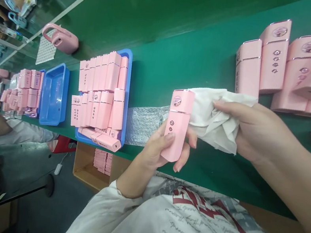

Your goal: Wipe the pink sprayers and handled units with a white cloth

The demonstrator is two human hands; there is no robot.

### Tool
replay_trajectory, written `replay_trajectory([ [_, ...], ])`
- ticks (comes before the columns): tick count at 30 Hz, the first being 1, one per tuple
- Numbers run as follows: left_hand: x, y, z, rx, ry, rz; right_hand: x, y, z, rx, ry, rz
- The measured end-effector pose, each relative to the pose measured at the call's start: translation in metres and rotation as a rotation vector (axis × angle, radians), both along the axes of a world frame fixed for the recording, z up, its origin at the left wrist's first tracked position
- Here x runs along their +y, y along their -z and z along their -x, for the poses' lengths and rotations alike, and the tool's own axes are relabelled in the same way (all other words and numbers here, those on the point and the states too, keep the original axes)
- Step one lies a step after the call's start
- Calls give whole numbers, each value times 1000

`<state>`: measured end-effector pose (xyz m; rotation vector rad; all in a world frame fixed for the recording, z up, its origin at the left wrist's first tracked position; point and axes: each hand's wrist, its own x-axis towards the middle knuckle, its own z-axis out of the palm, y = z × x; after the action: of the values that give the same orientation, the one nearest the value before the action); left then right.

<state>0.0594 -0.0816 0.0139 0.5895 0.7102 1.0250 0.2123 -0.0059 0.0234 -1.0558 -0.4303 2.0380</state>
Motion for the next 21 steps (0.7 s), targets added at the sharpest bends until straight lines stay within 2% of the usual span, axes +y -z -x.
replay_trajectory([
  [2, 1, 0, 0, -12, -5, 48, -1, -2, 0, 26, -75, -11],
  [4, 2, 0, 0, -10, -18, 103, -2, -3, 1, 26, -92, 0],
  [7, 3, 1, 2, -24, 4, 124, -3, -1, 0, -7, -29, -48],
  [9, 3, 2, 3, -50, 29, 94, -6, 3, -2, -79, 37, -186],
  [11, 2, 4, 3, -56, 27, 77, -11, 7, -5, -270, 110, -427],
  [13, 1, 5, 3, -36, 7, 98, -19, 11, -5, -520, 118, -819],
  [15, 1, 5, 2, 4, -45, 154, -26, 15, -4, -679, 2, -1288],
  [17, 1, 3, 1, 55, -151, 235, -30, 20, -1, -683, -128, -1658],
  [19, 3, 1, 0, 95, -235, 312, -29, 24, 0, -639, -203, -1830],
  [21, 5, 0, -1, 88, -206, 314, -22, 27, -2, -705, -180, -1807],
])
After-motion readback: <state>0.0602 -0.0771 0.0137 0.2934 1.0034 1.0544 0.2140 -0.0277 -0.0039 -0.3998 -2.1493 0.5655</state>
